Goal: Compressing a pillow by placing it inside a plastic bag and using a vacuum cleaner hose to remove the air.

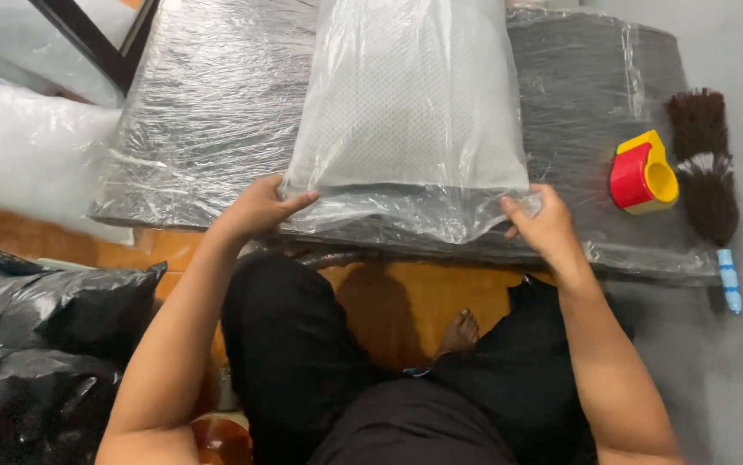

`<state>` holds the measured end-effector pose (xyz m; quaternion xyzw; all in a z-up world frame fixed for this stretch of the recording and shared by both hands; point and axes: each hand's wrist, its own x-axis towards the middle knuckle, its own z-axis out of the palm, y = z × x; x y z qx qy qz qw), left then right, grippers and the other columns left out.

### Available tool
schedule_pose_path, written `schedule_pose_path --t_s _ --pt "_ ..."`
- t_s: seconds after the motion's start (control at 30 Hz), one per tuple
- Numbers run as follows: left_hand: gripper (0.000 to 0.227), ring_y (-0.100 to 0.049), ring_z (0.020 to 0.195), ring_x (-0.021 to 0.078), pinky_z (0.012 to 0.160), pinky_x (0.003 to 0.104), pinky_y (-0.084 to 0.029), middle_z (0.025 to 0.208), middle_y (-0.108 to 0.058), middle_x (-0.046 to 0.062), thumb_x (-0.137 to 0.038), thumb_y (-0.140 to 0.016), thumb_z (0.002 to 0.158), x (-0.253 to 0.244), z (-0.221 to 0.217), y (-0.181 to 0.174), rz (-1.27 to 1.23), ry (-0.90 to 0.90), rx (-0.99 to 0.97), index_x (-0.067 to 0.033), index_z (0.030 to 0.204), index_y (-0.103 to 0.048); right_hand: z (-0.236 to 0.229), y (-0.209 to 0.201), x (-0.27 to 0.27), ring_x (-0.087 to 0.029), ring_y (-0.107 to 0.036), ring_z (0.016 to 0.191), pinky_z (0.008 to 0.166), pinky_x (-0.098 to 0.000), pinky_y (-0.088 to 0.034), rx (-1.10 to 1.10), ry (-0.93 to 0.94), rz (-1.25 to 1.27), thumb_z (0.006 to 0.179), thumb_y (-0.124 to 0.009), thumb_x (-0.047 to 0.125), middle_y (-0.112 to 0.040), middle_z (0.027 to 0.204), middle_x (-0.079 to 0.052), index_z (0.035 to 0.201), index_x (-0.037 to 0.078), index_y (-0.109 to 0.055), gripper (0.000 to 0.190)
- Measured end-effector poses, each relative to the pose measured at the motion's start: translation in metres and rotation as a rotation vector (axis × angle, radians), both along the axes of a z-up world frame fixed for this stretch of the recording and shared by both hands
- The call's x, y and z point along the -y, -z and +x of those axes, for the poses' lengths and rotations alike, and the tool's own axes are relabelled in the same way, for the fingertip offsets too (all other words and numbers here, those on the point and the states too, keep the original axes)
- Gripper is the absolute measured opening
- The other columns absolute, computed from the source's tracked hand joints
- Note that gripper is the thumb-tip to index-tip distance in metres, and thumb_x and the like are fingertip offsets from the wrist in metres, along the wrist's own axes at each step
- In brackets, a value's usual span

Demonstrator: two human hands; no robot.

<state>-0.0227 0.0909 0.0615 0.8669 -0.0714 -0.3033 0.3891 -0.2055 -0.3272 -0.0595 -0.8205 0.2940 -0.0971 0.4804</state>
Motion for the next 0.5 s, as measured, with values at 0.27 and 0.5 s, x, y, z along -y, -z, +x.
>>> schedule_pose_path --t_s 0.27,0.5 --pt "0.059 -0.070 0.096 0.0264 0.086 0.043 -0.057 0.104 -0.075 0.020 -0.030 -0.082 0.089 -0.022 -0.021 0.005 -0.321 -0.076 -0.029 -0.0022 0.136 -0.061 -0.046 -0.036 -0.009 -0.015 -0.062 0.056 0.053 -0.0244 -0.050 0.189 -0.067 0.240 0.101 -0.067 0.007 -0.061 0.074 -0.013 0.144 -0.002 -0.049 0.048" --pt "0.077 -0.060 0.077 0.0123 0.066 0.022 -0.047 0.099 -0.067 0.012 -0.009 -0.069 0.090 -0.046 -0.023 0.018 -0.476 0.166 -0.106 -0.0025 0.158 -0.034 -0.077 -0.034 0.007 -0.009 -0.057 0.077 0.071 -0.0171 -0.049 0.173 0.000 0.452 0.102 -0.057 0.006 -0.064 0.107 -0.011 0.153 -0.002 -0.040 0.054"
